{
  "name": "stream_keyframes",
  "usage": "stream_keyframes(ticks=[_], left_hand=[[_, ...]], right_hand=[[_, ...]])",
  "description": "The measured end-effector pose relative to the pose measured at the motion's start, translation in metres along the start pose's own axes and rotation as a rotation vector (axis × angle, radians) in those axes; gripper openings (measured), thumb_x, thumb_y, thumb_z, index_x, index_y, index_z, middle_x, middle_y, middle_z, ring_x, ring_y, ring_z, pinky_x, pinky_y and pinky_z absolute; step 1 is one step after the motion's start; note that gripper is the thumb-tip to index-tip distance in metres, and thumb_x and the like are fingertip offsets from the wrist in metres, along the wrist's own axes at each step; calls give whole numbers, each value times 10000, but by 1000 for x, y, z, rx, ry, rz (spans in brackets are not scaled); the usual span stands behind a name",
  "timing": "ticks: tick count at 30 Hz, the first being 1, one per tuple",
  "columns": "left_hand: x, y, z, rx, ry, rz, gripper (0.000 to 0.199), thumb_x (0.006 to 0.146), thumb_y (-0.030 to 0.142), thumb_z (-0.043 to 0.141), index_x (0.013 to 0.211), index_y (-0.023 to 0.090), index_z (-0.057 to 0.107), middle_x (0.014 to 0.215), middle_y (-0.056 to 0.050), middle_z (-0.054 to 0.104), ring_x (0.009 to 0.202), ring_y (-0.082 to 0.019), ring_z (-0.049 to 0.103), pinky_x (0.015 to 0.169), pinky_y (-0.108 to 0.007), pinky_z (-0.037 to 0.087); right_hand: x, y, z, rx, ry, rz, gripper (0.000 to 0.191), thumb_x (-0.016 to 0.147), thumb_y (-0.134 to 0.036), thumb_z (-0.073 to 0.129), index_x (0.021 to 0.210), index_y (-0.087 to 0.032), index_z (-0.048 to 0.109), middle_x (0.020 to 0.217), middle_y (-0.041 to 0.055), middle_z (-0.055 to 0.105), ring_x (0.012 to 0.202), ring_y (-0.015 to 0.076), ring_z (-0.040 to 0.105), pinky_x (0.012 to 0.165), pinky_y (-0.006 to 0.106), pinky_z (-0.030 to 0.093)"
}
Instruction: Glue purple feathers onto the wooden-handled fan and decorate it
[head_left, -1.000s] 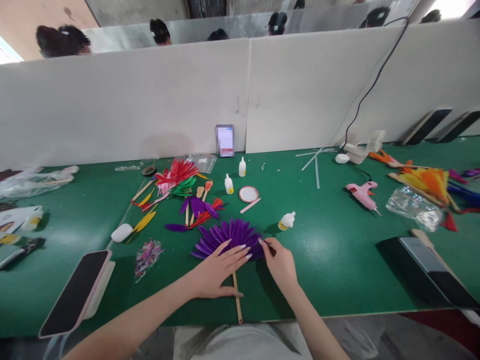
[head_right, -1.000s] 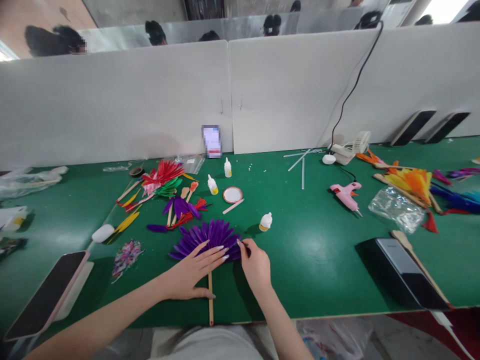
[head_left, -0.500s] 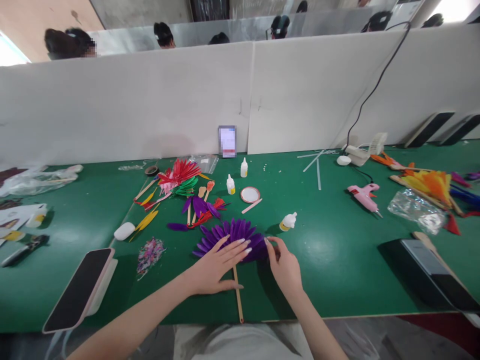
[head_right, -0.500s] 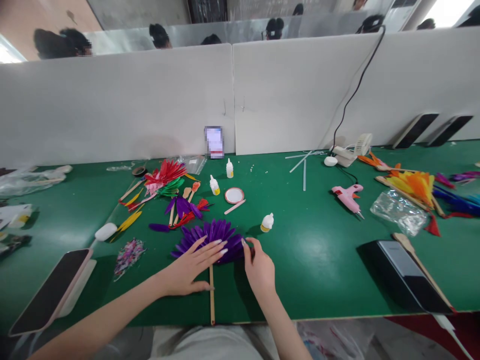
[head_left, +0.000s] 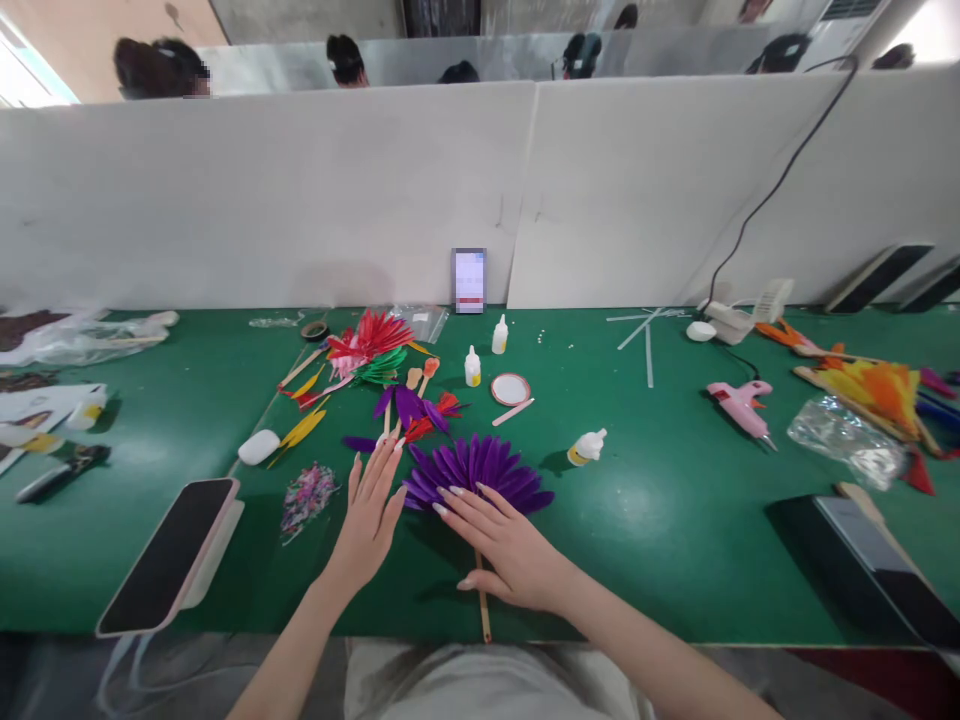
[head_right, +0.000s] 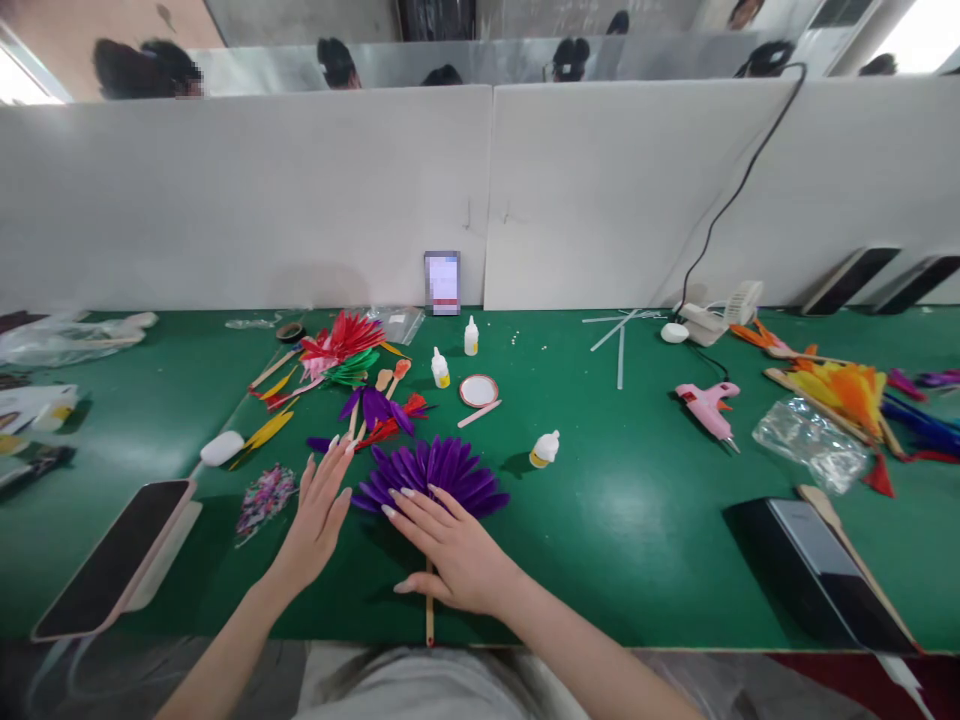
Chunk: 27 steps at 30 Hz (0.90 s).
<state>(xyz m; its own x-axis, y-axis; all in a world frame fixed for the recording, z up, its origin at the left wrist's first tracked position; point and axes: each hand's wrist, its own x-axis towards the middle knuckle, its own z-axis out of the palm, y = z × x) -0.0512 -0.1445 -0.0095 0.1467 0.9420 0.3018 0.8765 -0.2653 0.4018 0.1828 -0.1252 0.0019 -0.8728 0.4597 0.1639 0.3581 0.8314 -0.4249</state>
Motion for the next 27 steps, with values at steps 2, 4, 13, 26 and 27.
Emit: stream_keyframes(ticks=[2,4,13,26,27], left_hand=[[-10,-4,0,3,7,-24,521,919,241,248,1405,319,78,1462,-21,221,1348,-189,165,1099,-481,103],[-19,-7,0,6,21,-57,512,919,242,246,1402,324,99,1454,-24,244,1345,-191,177,1095,-483,111],[-30,-17,3,-36,34,-143,504,916,230,254,1393,341,134,1448,-18,257,1348,-193,167,1082,-504,144],[-26,13,3,100,-168,239,597,880,287,386,1412,256,117,1452,-52,246,1351,-231,149,1094,-461,128],[-26,16,5,122,-190,283,608,871,312,409,1411,246,136,1448,-60,255,1349,-236,154,1093,-459,125]], right_hand=[[10,5,2,6,-21,-28,762,840,-597,331,1424,-157,115,1470,76,192,1350,188,132,1100,398,116],[16,9,7,3,-30,-51,811,809,-633,350,1422,-150,127,1466,86,203,1350,196,133,1099,407,113],[19,10,18,12,-78,-46,789,802,-655,325,1414,-180,174,1466,72,208,1354,202,109,1097,429,54],[-10,23,-18,15,460,256,434,901,-317,381,1313,-184,358,1340,110,412,1266,228,323,1049,472,215],[-16,27,-17,13,509,279,371,882,-300,432,1236,-190,437,1233,108,503,1191,228,412,1014,458,283]])
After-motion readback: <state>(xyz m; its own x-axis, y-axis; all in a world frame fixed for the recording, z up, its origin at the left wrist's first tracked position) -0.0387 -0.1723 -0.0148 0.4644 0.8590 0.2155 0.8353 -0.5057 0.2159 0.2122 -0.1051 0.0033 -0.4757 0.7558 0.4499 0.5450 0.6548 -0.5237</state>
